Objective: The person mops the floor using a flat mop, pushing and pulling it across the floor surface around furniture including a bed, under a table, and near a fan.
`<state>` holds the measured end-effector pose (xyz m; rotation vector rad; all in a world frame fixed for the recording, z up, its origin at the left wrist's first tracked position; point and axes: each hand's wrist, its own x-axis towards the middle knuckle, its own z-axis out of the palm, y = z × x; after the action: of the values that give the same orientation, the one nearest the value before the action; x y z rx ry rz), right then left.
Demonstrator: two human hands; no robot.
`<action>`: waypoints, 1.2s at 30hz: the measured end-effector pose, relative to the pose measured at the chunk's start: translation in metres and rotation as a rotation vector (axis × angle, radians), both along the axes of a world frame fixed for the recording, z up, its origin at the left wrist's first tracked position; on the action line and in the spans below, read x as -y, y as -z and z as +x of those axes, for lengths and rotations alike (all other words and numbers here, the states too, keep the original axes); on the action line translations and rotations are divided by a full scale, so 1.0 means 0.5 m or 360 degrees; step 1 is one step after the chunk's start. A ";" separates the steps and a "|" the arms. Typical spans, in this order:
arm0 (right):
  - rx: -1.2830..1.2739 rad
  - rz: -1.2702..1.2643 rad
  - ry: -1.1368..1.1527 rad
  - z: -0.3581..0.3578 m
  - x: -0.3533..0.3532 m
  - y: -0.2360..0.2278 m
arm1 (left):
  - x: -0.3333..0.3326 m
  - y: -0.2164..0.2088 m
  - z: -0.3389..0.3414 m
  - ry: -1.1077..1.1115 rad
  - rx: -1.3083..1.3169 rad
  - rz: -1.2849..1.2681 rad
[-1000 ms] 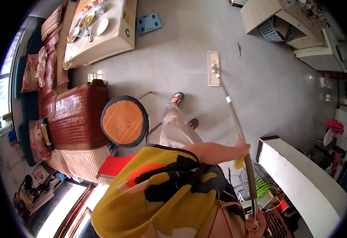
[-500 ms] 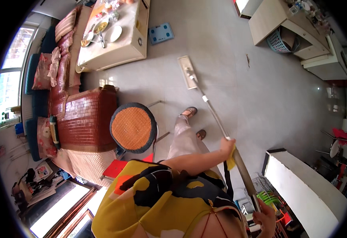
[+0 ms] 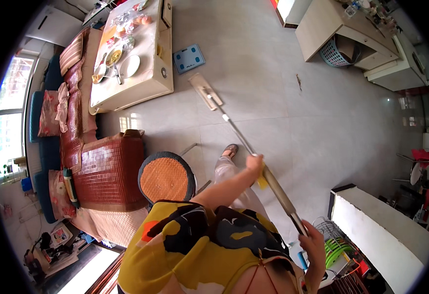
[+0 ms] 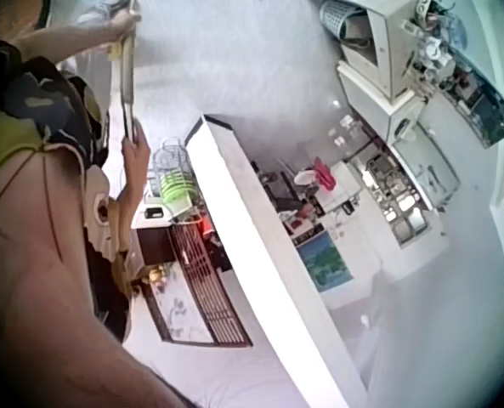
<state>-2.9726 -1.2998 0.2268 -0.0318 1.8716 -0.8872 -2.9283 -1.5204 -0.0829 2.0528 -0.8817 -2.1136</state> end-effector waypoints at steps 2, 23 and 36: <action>0.0047 0.0195 0.0290 0.021 -0.033 -0.062 | -0.075 -0.008 -0.038 0.0267 0.0023 -0.0110; -0.0715 0.0639 -0.0458 -0.028 0.135 -0.244 | 0.115 -0.242 -0.147 -0.0173 -0.0787 0.0918; -0.1002 0.0012 -0.0711 -0.207 0.430 -0.013 | 0.488 -0.123 -0.283 -0.0322 -0.0681 0.0665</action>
<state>-3.0759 -1.5146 0.2332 -0.7717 2.3071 -0.5888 -3.0696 -1.7642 -0.0214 1.6253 -0.1798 -2.6287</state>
